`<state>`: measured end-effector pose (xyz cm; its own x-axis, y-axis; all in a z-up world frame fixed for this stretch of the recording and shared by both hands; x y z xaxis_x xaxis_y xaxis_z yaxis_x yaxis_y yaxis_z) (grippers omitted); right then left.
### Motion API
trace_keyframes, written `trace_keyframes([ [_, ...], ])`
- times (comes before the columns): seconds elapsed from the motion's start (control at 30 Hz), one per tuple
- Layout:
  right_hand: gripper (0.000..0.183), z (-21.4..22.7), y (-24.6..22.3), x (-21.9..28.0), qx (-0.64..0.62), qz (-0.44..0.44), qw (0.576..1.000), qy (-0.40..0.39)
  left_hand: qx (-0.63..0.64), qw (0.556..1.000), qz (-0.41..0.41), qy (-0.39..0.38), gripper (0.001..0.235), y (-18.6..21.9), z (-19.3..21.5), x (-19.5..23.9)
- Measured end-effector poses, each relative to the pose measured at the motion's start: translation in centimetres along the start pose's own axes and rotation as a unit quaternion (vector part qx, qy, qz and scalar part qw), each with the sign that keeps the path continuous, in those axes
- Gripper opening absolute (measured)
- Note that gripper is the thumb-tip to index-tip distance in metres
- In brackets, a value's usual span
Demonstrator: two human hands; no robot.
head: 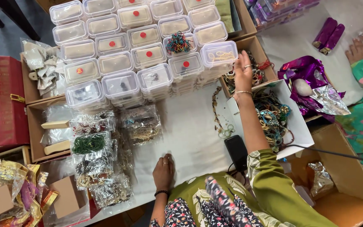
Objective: The person sorts various jewelry items, including necklaces and bracelets, from a large white box into small clear plastic containers. They place the filled containers onto a table alongside other organized supplies and occasionally reach into a cardboard box to retrieve more containers.
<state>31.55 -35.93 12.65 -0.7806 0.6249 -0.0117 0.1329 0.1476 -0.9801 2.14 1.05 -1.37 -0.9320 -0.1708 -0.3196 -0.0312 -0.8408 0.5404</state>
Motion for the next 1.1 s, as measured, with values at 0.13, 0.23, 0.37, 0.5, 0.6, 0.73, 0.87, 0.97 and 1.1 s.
trace_keyframes([
  [0.13, 0.083, 2.2, 3.4, -0.2, -0.030, -0.105, 0.994, 0.025, -0.013, 1.000, 0.001, -0.008, 0.030, -0.2, -0.2, 0.1],
  [0.23, 0.090, 1.0, 2.2, 0.5, 0.021, -0.138, 0.990, 0.008, -0.009, 1.000, -0.001, -0.005, 0.031, -0.1, -0.1, 0.1],
  [0.37, 0.093, 0.1, 2.8, -0.7, -0.028, -0.173, 0.985, -0.002, 0.000, 1.000, -0.008, 0.002, 0.031, 0.2, 0.3, -0.1],
  [0.5, 0.096, -0.8, 3.0, -1.9, -0.034, -0.155, 0.987, 0.011, -0.014, 1.000, -0.002, -0.008, 0.031, 0.0, 0.0, 0.0],
  [0.6, 0.092, 0.5, 9.6, -6.3, -0.095, -0.130, 0.987, -0.020, -0.018, 1.000, 0.005, -0.011, 0.029, 0.0, 0.2, 0.0],
  [0.73, 0.081, 1.4, 2.4, -3.7, -0.076, -0.217, 0.971, -0.069, -0.031, 0.999, 0.020, -0.017, 0.025, 0.2, 0.0, 0.0],
  [0.87, 0.071, 10.7, 1.2, -5.8, 0.141, -0.091, 0.984, -0.055, -0.032, 0.999, 0.021, -0.017, 0.025, 1.1, 0.7, -0.5],
  [0.97, 0.039, 19.8, 5.9, -9.1, 0.284, -0.056, 0.957, -0.036, -0.031, 0.999, 0.017, -0.011, 0.027, 1.3, 0.9, -0.6],
  [1.1, 0.033, 24.5, 5.6, -5.8, 0.635, 0.010, 0.771, -0.042, -0.037, 0.999, 0.022, -0.016, 0.028, 1.5, 0.9, -0.6],
])
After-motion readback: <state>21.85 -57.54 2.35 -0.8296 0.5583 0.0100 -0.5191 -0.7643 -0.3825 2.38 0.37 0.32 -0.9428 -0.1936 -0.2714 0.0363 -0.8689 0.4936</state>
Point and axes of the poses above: each hand's wrist, its own x-axis away from the middle knuckle, its own z-axis out of the back of the hand, y = z × x, the point moved 4 cm from there along -x, towards the middle knuckle, and after that the axes turned 15 degrees about y, right-handed, at the moved point
